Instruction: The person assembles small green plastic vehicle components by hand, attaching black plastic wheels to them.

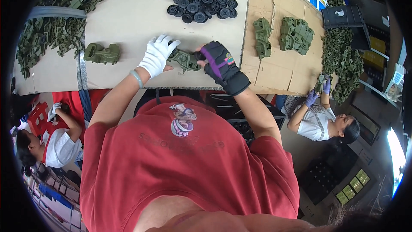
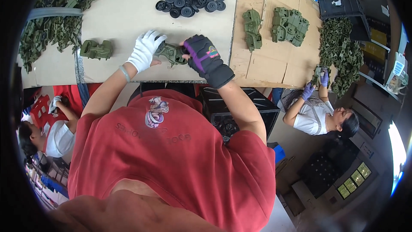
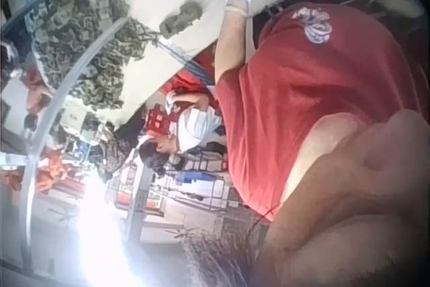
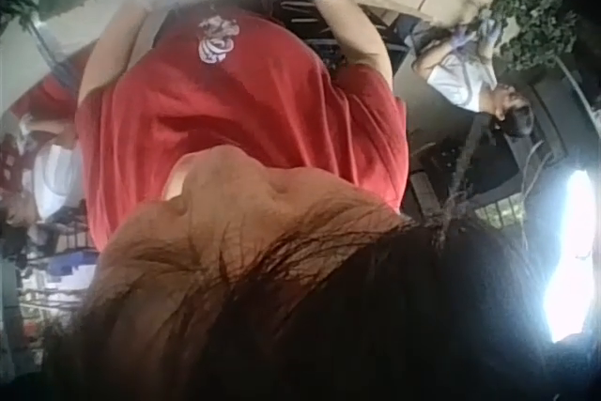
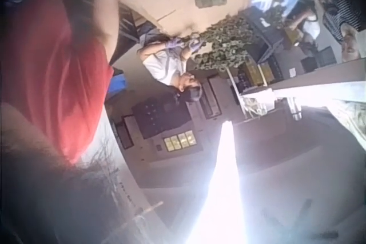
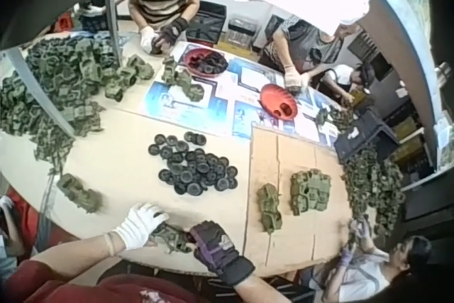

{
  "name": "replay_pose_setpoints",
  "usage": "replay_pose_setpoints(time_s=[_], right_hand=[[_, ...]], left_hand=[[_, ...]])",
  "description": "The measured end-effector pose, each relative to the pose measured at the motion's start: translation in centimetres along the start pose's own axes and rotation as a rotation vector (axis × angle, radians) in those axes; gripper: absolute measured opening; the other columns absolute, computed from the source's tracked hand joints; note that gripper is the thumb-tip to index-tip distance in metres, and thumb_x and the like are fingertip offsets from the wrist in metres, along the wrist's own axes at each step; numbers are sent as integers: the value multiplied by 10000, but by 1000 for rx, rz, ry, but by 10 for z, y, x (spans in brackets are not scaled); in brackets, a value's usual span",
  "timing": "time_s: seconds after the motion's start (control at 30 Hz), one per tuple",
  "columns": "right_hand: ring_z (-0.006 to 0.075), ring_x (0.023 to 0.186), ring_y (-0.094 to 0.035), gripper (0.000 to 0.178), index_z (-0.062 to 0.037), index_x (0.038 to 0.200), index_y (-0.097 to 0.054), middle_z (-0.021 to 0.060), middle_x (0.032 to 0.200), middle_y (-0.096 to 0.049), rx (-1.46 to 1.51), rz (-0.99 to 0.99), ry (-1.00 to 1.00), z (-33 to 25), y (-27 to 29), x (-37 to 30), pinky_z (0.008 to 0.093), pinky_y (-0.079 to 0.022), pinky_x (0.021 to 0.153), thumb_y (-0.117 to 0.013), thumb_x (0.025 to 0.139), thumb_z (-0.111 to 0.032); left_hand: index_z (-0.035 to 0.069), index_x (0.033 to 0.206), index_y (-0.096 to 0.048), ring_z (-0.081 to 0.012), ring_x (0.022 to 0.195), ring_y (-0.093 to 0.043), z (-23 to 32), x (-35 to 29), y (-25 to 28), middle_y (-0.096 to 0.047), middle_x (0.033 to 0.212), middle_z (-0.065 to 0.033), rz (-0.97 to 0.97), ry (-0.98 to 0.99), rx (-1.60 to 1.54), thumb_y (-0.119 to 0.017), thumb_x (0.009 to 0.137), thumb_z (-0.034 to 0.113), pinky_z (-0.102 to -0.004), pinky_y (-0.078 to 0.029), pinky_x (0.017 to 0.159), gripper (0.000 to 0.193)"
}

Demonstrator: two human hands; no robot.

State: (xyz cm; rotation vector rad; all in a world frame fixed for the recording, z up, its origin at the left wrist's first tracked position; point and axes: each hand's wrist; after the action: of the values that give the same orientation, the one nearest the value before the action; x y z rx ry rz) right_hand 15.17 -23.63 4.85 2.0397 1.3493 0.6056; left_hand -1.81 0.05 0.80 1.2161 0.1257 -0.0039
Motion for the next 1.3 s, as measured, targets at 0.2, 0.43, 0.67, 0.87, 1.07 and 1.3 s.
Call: replay_pose_setpoints(time_s=[0.2, 0.43, 0.67, 0.87, 1.07, 1.3], right_hand=[[383, 1048, -668, 532, -79, 1262, -705, 140, 1108, -724, -147, -212, 78, 4, -17, -3, 484, -525, 946, -886, 774, -188], [392, 1026, -668, 497, -75, 1251, -717, 144, 1045, -718, -39, -92, -46, 0, -17, -10, 493, -521, 930, -873, 794, -190], [443, 1127, -646, 565, -53, 1360, -674, 210, 1177, -713, -53, -221, -39, -16, -5, 16, 499, -510, 1010, -831, 891, -327], [462, 968, -665, 153, -15, 1021, -681, 249, 949, -678, -260, 60, -193, 4, -61, 47, 560, -533, 843, -643, 914, -118], [407, 967, -678, 237, -70, 1000, -676, 192, 958, -693, -348, -204, -55, -26, -51, 63, 535, -526, 845, -750, 828, -216], [414, 1004, -671, 265, -61, 1045, -668, 212, 1014, -695, -325, -98, -261, -1, -73, 62, 529, -532, 868, -745, 817, -173]], left_hand=[[179, 1442, -587, -370, 1212, -646, 1, 11, -19, -623, 1350, -135, -138, 47, -64, -967, 703, 278, -501, -526, 1018, 837], [174, 1396, -622, -369, 1186, -659, 4, 10, -18, -634, 1332, -135, -82, 49, -122, -940, 720, 215, -490, -540, 990, 748], [159, 1395, -625, -393, 1170, -653, -1, 6, 0, -632, 1327, -152, -138, 81, -125, -932, 706, 239, -511, -542, 957, 759], [178, 1381, -633, -390, 1181, -642, -2, 8, -21, -625, 1273, -150, -94, 2, -122, -883, 770, 276, -558, -504, 930, 668], [196, 1261, -670, -383, 1149, -659, -2, 5, -25, -653, 1205, -143, -76, 16, -132, -843, 800, 353, -569, -487, 974, 517], [237, 1062, -722, -298, 940, -745, -4, 13, -40, -686, 1010, -81, 23, 11, -99, -695, 894, 268, -510, -566, 888, 172]])
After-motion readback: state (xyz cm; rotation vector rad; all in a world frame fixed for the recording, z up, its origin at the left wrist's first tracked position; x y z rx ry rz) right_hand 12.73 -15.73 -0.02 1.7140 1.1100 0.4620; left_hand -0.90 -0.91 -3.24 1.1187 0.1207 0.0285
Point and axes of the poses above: each hand's wrist, its own x-axis towards the middle knuckle, its own y-axis out of the back of the hand, z = x × y
